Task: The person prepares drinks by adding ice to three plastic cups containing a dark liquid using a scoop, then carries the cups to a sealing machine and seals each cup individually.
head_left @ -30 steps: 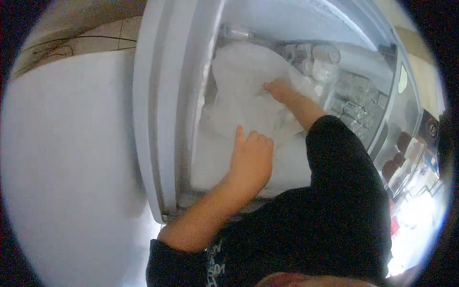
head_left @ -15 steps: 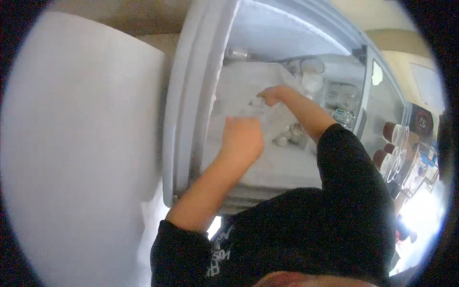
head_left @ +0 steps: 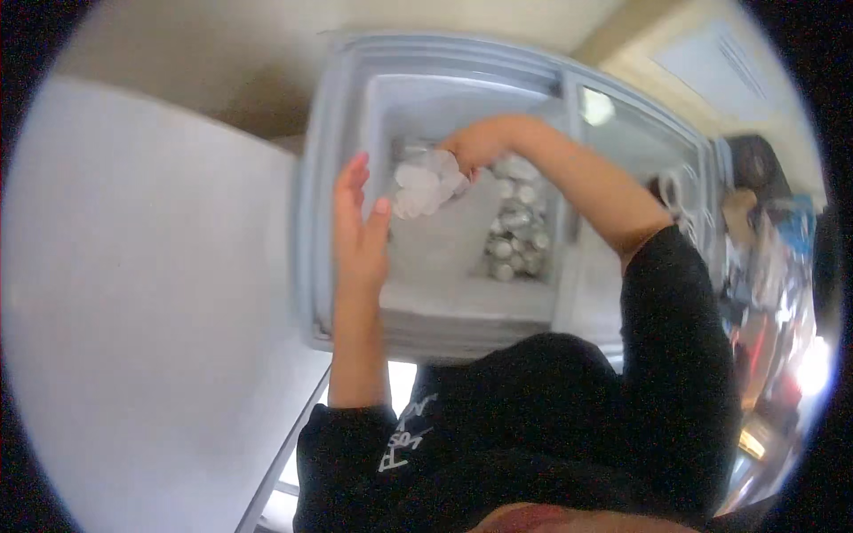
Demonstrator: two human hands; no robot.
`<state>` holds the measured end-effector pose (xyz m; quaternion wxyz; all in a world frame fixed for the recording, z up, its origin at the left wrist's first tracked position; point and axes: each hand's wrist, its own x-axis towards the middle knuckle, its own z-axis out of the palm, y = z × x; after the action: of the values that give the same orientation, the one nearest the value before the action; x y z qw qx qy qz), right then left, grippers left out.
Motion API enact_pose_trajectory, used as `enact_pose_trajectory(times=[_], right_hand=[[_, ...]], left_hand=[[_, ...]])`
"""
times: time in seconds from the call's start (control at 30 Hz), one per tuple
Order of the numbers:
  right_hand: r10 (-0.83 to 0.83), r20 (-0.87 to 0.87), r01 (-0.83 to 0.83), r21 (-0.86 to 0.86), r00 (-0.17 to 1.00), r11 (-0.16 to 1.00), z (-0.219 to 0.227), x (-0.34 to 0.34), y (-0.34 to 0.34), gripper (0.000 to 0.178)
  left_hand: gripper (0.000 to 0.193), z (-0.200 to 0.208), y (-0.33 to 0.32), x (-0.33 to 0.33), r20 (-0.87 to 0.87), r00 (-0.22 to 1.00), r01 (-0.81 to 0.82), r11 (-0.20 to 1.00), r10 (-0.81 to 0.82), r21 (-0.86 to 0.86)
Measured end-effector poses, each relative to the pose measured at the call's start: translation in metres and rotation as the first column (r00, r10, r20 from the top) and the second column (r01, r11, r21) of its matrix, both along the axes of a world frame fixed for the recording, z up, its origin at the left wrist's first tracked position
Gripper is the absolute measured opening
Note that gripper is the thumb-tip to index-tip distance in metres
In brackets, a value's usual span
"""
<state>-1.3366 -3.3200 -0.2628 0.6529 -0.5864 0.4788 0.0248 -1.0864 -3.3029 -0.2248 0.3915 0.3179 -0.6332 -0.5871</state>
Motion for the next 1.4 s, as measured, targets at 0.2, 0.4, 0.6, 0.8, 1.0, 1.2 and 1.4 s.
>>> enact_pose_trajectory(times=[0.2, 0.4, 0.6, 0.8, 1.0, 1.2, 1.4], right_hand=[[-0.094, -0.365, 0.078, -0.058, 0.926, 0.995, 0.159, -0.121, 0.124, 0.042], [-0.242, -0.543, 0.328, 0.066, 0.804, 0.942, 0.203, -0.223, 0.291, 0.029], [-0.028, -0.913, 0.357, 0.131, 0.407, 0.925, 0.167, -0.246, 0.332, 0.025], [0.057, -0.991, -0.106, 0.044, 0.124, 0.993, 0.209, -0.163, 0.287, 0.015], [-0.019, -0.993, -0.410, -0.065, 0.115, 0.910, 0.230, -0.101, 0.195, 0.018], [-0.315, -0.591, -0.142, -0.598, 0.742, 0.789, -0.013, 0.013, 0.010, 0.024], [-0.166, -0.642, -0.156, -0.414, 0.749, 0.897, -0.324, 0.086, 0.011, 0.027]], left_hand=[[0.091, 0.050, 0.100, -0.124, -0.256, 0.920, 0.265, 0.953, -0.296, -0.148], [0.105, 0.025, 0.212, -0.234, -0.188, 0.815, 0.497, 0.829, -0.547, -0.257], [0.105, 0.001, 0.269, -0.302, 0.290, 0.898, 0.439, 0.705, -0.330, -0.557], [0.100, -0.004, 0.274, -0.307, 0.268, 0.918, 0.390, 0.781, -0.292, -0.488], [0.075, -0.014, 0.155, -0.204, 0.449, 0.846, 0.493, 0.742, -0.286, -0.454], [0.062, -0.083, 0.067, -0.015, 0.948, -0.064, 0.640, 0.716, -0.311, 0.278], [0.063, -0.085, 0.054, -0.006, 0.850, 0.062, 0.674, 0.651, -0.522, 0.351]])
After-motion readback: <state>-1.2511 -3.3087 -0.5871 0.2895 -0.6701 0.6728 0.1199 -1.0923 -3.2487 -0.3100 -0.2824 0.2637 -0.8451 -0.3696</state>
